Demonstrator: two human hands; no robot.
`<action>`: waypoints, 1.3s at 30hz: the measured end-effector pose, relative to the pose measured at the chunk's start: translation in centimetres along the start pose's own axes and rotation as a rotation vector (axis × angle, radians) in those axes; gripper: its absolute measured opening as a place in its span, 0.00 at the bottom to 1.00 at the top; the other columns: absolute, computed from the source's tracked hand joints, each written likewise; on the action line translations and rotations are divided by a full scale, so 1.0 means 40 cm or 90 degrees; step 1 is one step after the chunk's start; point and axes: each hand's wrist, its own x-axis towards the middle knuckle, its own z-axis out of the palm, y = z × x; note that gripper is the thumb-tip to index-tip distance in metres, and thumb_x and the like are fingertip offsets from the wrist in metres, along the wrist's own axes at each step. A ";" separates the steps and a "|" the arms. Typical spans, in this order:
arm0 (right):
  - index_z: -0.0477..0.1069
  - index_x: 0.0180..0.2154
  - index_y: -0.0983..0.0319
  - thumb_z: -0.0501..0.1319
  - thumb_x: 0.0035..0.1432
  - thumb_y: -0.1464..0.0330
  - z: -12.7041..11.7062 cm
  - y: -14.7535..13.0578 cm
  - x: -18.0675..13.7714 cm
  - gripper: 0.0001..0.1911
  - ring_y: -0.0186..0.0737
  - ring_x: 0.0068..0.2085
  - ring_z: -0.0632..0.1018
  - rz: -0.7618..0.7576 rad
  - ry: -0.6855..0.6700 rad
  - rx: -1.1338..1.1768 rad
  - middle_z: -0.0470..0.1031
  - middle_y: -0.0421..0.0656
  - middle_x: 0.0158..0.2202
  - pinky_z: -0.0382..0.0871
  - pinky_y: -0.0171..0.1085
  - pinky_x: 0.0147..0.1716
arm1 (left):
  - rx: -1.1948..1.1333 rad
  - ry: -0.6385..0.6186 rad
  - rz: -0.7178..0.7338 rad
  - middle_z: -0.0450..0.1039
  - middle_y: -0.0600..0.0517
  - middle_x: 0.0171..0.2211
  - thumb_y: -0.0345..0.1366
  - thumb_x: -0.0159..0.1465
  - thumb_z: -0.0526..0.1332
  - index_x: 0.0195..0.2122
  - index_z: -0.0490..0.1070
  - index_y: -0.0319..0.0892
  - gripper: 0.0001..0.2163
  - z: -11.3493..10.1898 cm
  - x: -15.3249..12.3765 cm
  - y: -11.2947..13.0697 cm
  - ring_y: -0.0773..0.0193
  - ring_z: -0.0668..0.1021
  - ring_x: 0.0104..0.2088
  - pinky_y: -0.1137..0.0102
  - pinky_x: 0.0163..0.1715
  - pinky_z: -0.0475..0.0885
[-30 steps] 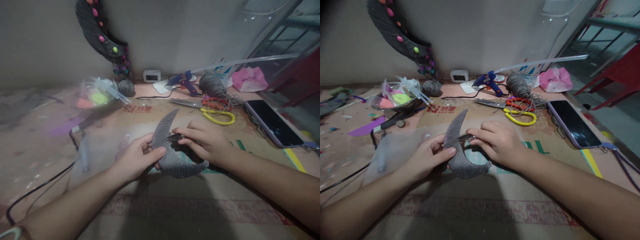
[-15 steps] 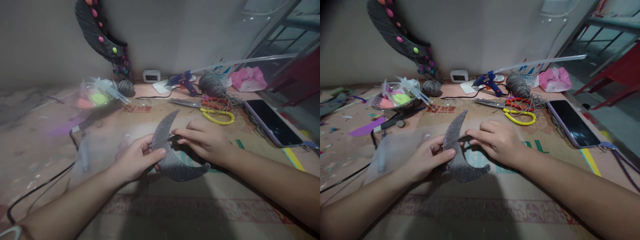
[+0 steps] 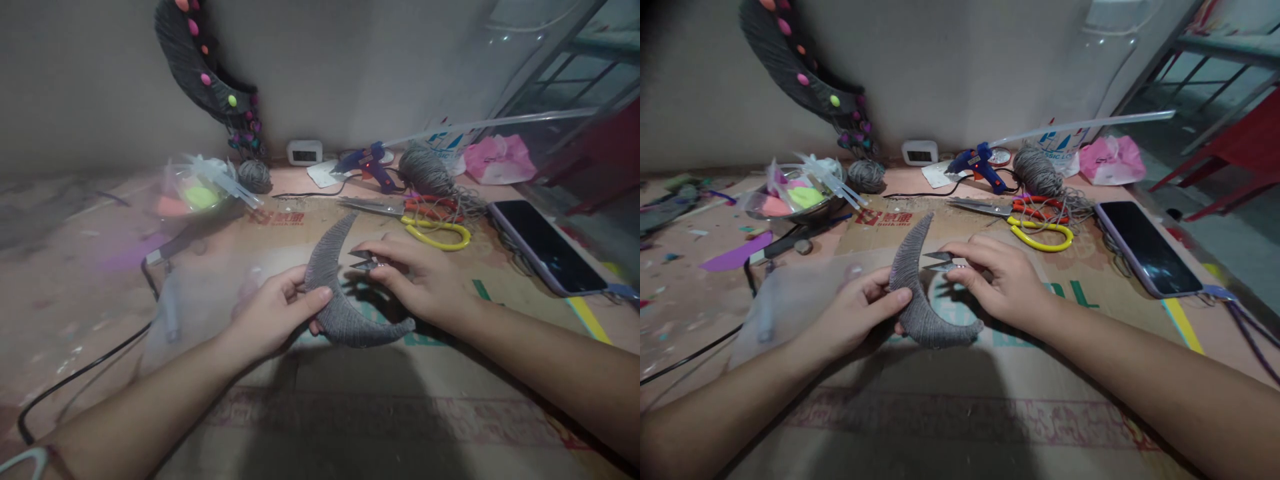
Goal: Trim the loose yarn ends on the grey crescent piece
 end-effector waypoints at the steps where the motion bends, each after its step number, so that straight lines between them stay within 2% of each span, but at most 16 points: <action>1: 0.73 0.45 0.62 0.56 0.63 0.64 0.000 0.000 -0.001 0.13 0.38 0.34 0.75 0.009 0.000 0.012 0.75 0.44 0.34 0.67 0.37 0.35 | 0.000 0.007 0.009 0.70 0.55 0.24 0.42 0.60 0.64 0.36 0.70 0.36 0.13 0.001 0.000 0.000 0.73 0.71 0.21 0.78 0.20 0.69; 4: 0.72 0.42 0.62 0.58 0.61 0.62 0.002 -0.004 0.001 0.12 0.39 0.36 0.76 0.110 0.007 0.091 0.76 0.44 0.36 0.68 0.37 0.35 | 0.007 0.028 0.023 0.67 0.56 0.22 0.44 0.61 0.62 0.34 0.69 0.36 0.13 0.004 -0.002 -0.002 0.73 0.70 0.20 0.79 0.19 0.68; 8: 0.72 0.35 0.62 0.63 0.54 0.59 0.010 -0.021 0.013 0.13 0.39 0.34 0.76 0.267 -0.026 0.251 0.76 0.43 0.32 0.69 0.36 0.32 | 0.050 0.016 -0.001 0.66 0.58 0.23 0.44 0.62 0.62 0.36 0.70 0.38 0.13 0.010 -0.010 -0.009 0.74 0.69 0.20 0.80 0.19 0.66; 12: 0.74 0.34 0.62 0.65 0.50 0.62 0.026 -0.044 0.023 0.11 0.37 0.32 0.75 0.311 -0.049 0.328 0.76 0.41 0.31 0.69 0.35 0.31 | 0.110 -0.020 0.000 0.67 0.58 0.25 0.44 0.63 0.61 0.38 0.71 0.40 0.11 0.008 -0.015 -0.020 0.73 0.69 0.21 0.79 0.20 0.67; 14: 0.75 0.34 0.62 0.65 0.49 0.63 0.035 -0.051 0.024 0.11 0.36 0.31 0.74 0.319 -0.056 0.305 0.75 0.40 0.29 0.67 0.34 0.30 | 0.143 -0.016 0.006 0.66 0.57 0.25 0.44 0.63 0.60 0.38 0.71 0.40 0.11 0.006 -0.016 -0.022 0.72 0.69 0.22 0.78 0.20 0.66; 17: 0.72 0.27 0.63 0.64 0.51 0.63 0.042 -0.051 0.022 0.09 0.32 0.26 0.70 0.335 -0.074 0.266 0.71 0.38 0.23 0.63 0.32 0.24 | 0.187 0.002 0.006 0.66 0.57 0.24 0.44 0.63 0.60 0.38 0.71 0.40 0.12 0.005 -0.018 -0.020 0.71 0.69 0.22 0.77 0.20 0.65; 19: 0.70 0.24 0.63 0.62 0.53 0.64 0.043 -0.045 0.020 0.10 0.31 0.24 0.68 0.322 -0.088 0.273 0.68 0.37 0.22 0.61 0.31 0.23 | 0.181 0.006 -0.004 0.65 0.57 0.24 0.44 0.63 0.60 0.37 0.71 0.40 0.12 0.007 -0.019 -0.014 0.71 0.69 0.22 0.77 0.20 0.65; 25: 0.72 0.30 0.62 0.60 0.57 0.65 0.030 -0.018 0.017 0.07 0.34 0.30 0.73 0.272 -0.079 0.299 0.73 0.40 0.28 0.66 0.33 0.30 | 0.086 0.034 -0.018 0.65 0.58 0.21 0.44 0.61 0.62 0.33 0.69 0.38 0.12 0.015 -0.011 0.001 0.72 0.68 0.18 0.77 0.18 0.65; 28: 0.68 0.26 0.62 0.58 0.59 0.61 0.024 -0.013 0.017 0.14 0.33 0.27 0.70 0.267 -0.044 0.292 0.69 0.39 0.24 0.64 0.33 0.27 | 0.075 0.044 -0.019 0.66 0.57 0.21 0.44 0.60 0.63 0.32 0.69 0.38 0.13 0.016 -0.007 0.004 0.72 0.68 0.18 0.77 0.18 0.66; 31: 0.66 0.24 0.63 0.56 0.61 0.57 0.018 -0.013 0.013 0.19 0.32 0.24 0.67 0.258 -0.055 0.243 0.66 0.38 0.21 0.61 0.33 0.24 | 0.075 0.041 -0.011 0.66 0.57 0.21 0.43 0.60 0.63 0.32 0.69 0.37 0.13 0.015 -0.006 0.007 0.73 0.68 0.18 0.78 0.18 0.65; 33: 0.69 0.29 0.63 0.55 0.62 0.55 0.014 -0.014 0.007 0.19 0.34 0.26 0.70 0.205 -0.065 0.194 0.70 0.40 0.24 0.62 0.33 0.26 | 0.066 0.033 -0.006 0.66 0.57 0.22 0.43 0.61 0.63 0.33 0.69 0.37 0.12 0.014 -0.007 0.008 0.74 0.68 0.18 0.78 0.18 0.65; 36: 0.71 0.40 0.63 0.56 0.62 0.58 0.012 -0.017 -0.002 0.15 0.38 0.35 0.74 0.088 -0.027 0.120 0.76 0.44 0.35 0.66 0.35 0.34 | 0.057 0.020 -0.009 0.66 0.57 0.23 0.43 0.61 0.63 0.37 0.70 0.37 0.13 0.012 -0.007 0.007 0.74 0.67 0.19 0.78 0.18 0.66; 39: 0.72 0.39 0.62 0.60 0.59 0.65 0.018 -0.024 -0.001 0.09 0.37 0.36 0.76 0.091 0.009 0.086 0.77 0.43 0.37 0.67 0.35 0.36 | 0.070 0.017 -0.017 0.66 0.56 0.25 0.44 0.60 0.63 0.40 0.70 0.38 0.14 0.011 -0.009 0.005 0.72 0.68 0.21 0.78 0.19 0.66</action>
